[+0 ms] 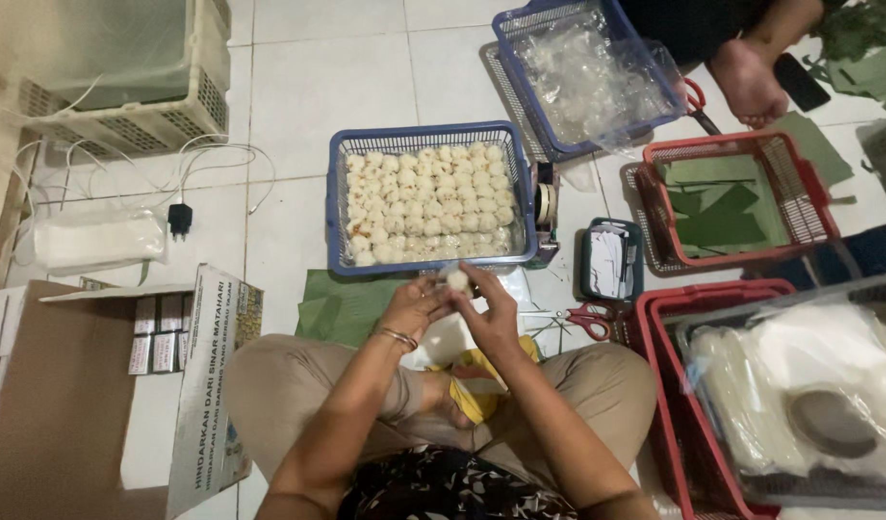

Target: The person sits on the floor wrapping round white food items in cut banana leaf pieces, folding the leaf around each item and placing the wrapped items into a cardboard box. They take leaf pieces from a basket, wrap items one at a time, and occasionally handle plastic bags and boxes of packaged goods.

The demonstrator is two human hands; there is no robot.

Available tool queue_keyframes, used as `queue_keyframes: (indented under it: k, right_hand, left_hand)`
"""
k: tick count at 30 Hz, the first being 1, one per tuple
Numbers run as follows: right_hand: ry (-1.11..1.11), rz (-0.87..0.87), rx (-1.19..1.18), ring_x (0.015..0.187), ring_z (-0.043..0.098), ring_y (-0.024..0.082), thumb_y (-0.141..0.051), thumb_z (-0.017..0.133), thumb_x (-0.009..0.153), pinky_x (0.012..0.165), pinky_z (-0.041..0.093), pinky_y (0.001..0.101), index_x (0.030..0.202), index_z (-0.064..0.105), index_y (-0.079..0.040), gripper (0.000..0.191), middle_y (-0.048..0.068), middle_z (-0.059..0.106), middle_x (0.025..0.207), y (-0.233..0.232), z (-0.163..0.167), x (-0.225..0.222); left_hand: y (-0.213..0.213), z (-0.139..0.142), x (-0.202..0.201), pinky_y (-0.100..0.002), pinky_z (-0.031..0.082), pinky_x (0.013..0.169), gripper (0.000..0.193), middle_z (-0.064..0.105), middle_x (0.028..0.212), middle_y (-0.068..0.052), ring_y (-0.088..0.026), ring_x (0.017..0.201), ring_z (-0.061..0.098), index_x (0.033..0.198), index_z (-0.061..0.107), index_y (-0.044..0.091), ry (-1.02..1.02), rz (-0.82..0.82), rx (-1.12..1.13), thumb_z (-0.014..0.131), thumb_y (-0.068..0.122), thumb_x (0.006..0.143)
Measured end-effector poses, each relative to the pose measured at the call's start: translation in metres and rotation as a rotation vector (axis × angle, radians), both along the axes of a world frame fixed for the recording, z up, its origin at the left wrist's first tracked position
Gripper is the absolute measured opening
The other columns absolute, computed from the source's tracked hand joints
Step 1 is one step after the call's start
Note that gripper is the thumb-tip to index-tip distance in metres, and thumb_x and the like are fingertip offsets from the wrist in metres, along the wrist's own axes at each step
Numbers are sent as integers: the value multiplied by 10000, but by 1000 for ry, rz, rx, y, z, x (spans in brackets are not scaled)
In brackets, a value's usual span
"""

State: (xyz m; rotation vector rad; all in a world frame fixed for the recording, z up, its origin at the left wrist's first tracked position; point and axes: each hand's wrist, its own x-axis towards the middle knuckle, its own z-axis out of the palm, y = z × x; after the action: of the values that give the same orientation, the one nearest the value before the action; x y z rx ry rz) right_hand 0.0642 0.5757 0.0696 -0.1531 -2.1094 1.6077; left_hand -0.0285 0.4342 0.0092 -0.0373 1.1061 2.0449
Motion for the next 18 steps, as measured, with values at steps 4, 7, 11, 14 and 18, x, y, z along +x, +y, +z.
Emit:
queue_keyframes:
  k: [4,7,11,14,18]
  right_hand:
    - [-158,-38,-621,1069,690,183,-130,685,975,930,574,319,1417,599,23,476,143,710,1228,7,-28,6]
    - [-150,-52,-839,1054,703,193,-140,670,972,943,586,322,1365,611,68,449,134,722,1197,18,-38,11]
    - [-214,-50,-670,1022,713,189,-92,699,950,929,583,327,1365,607,73,456,163,732,1167,9,-19,20]
    - [-126,-90,-397,1036,688,155,-60,704,952,933,555,293,1378,608,53,451,147,722,1201,-14,12,22]
    - [49,-115,-190,1122,678,153,-24,677,959,985,555,278,1353,625,23,400,124,691,1294,-35,56,23]
  left_hand:
    - [-4,-15,16,-366,636,798,188,742,968,-116,-210,842,737,1019,660,9,11,181,-47,757,14,858]
    - [-8,-19,16,-365,592,794,164,731,992,-121,-195,853,701,1021,660,2,139,293,-18,756,-21,889]
    - [-12,3,19,-404,587,903,291,713,1021,-62,-186,968,698,1118,647,64,16,264,333,724,-26,852]
    - [-8,40,32,-469,548,1003,428,706,1076,-84,-216,1036,676,1281,636,79,22,167,440,697,30,860]
    - [-18,95,39,-373,475,1052,430,679,1309,-157,-238,1163,640,1371,597,14,58,66,602,544,321,1075]
